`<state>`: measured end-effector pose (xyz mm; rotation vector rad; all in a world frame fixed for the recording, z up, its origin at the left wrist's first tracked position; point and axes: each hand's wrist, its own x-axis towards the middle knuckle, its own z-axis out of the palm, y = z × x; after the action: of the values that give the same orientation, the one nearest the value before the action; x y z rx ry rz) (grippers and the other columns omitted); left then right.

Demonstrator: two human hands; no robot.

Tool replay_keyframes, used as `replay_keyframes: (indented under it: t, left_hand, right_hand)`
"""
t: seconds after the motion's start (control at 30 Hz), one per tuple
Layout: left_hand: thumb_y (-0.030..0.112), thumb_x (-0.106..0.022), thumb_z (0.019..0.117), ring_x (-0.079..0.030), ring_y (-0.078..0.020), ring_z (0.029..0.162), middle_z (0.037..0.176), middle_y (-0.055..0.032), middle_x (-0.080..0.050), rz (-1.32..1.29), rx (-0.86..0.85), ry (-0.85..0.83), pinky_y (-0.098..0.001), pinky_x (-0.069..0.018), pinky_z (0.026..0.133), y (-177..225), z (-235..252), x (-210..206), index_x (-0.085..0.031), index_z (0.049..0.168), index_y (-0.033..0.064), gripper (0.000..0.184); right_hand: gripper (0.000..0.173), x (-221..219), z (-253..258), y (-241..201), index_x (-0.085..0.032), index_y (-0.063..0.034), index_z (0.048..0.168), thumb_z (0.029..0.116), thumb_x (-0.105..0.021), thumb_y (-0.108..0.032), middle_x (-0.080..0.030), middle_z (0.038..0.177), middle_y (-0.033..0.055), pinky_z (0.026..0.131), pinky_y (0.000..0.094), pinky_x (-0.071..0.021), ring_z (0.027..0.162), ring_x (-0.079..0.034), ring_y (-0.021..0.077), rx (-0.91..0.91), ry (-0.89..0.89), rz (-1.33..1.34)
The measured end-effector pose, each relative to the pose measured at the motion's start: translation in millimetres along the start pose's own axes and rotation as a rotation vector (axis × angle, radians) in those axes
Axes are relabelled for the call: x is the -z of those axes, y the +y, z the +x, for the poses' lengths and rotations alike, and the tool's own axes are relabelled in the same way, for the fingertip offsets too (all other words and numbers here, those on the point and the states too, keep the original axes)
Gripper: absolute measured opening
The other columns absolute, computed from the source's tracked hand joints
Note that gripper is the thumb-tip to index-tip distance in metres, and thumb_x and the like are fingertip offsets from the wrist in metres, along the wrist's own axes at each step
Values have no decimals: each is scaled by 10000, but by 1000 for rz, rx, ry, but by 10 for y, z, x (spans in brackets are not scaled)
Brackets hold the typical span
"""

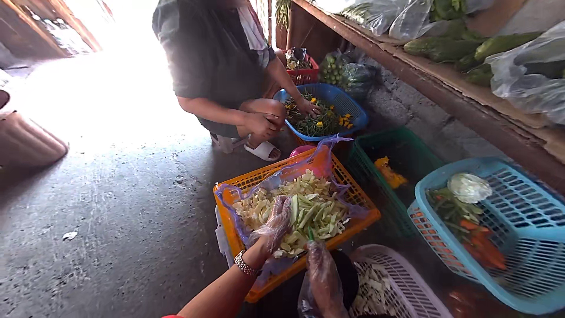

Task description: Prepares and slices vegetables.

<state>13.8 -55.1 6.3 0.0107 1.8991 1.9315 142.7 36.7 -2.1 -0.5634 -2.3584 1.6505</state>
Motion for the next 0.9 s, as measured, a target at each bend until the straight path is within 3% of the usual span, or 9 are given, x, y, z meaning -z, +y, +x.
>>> replay_keyframes:
  t: [0.1,0.2,0.4,0.53,0.6,0.67,0.8,0.9]
  left_hand:
    - [196,-326,1117,-563,-141,1037,1244,-182,-562,93,-11,21,-295,-480,883,72,-63,-14,-441,1394,-39,381]
    - [161,-318,1114,-558,-169,1125,1293,-211,-539,129,-20,34,-304,-472,964,123,-51,-33,-427,1387,-62,369]
    - [180,-303,1121,-566,-144,1086,1265,-187,-546,101,-10,49,-290,-481,931,169,-59,-53,-414,1399,-44,374]
    - [189,-312,1122,-572,-120,960,1157,-151,-555,86,28,60,-270,-493,813,188,-76,-70,-427,1368,-31,349]
    - [181,-313,1121,-561,-111,915,1104,-137,-550,71,30,49,-262,-489,793,186,-93,-85,-432,1348,-42,340]
    - [190,-313,1122,-542,-79,793,1002,-90,-531,61,35,36,-237,-476,686,174,-109,-89,-437,1312,-28,314]
    - [184,-324,1118,-527,-50,715,953,-56,-531,14,17,-42,-214,-462,616,142,-143,-49,-433,1319,-12,301]
    - [189,-328,1117,-513,-48,673,922,-37,-523,-4,22,-96,-212,-450,581,91,-153,-33,-436,1302,5,283]
  right_hand:
    - [454,-100,-205,-30,-672,65,1116,1049,-441,-320,-657,798,122,699,367,-543,703,-629,174,71,33,-170]
    - [501,-140,-242,-32,-679,66,1124,1045,-432,-363,-680,797,149,694,426,-568,717,-680,244,115,74,-287]
    - [470,-157,-227,-25,-681,55,1121,1043,-451,-347,-679,792,151,682,448,-564,711,-681,263,98,78,-319]
    - [474,-185,-210,-2,-679,52,1121,1040,-457,-359,-673,780,150,668,449,-559,705,-679,266,87,110,-334]
    - [488,-173,-182,-16,-668,54,1150,1049,-443,-367,-682,817,163,708,464,-559,749,-686,278,60,95,-336]
    - [484,-145,-133,-40,-658,61,1174,1060,-435,-353,-690,861,182,748,482,-556,791,-690,295,34,60,-326]
    - [439,-53,57,-120,-637,61,1228,1085,-419,-292,-692,971,216,851,503,-529,913,-681,316,-52,-52,-266]
    - [436,-9,258,-163,-594,53,1294,1110,-361,-266,-668,1137,222,972,471,-487,1076,-644,303,-165,-173,-235]
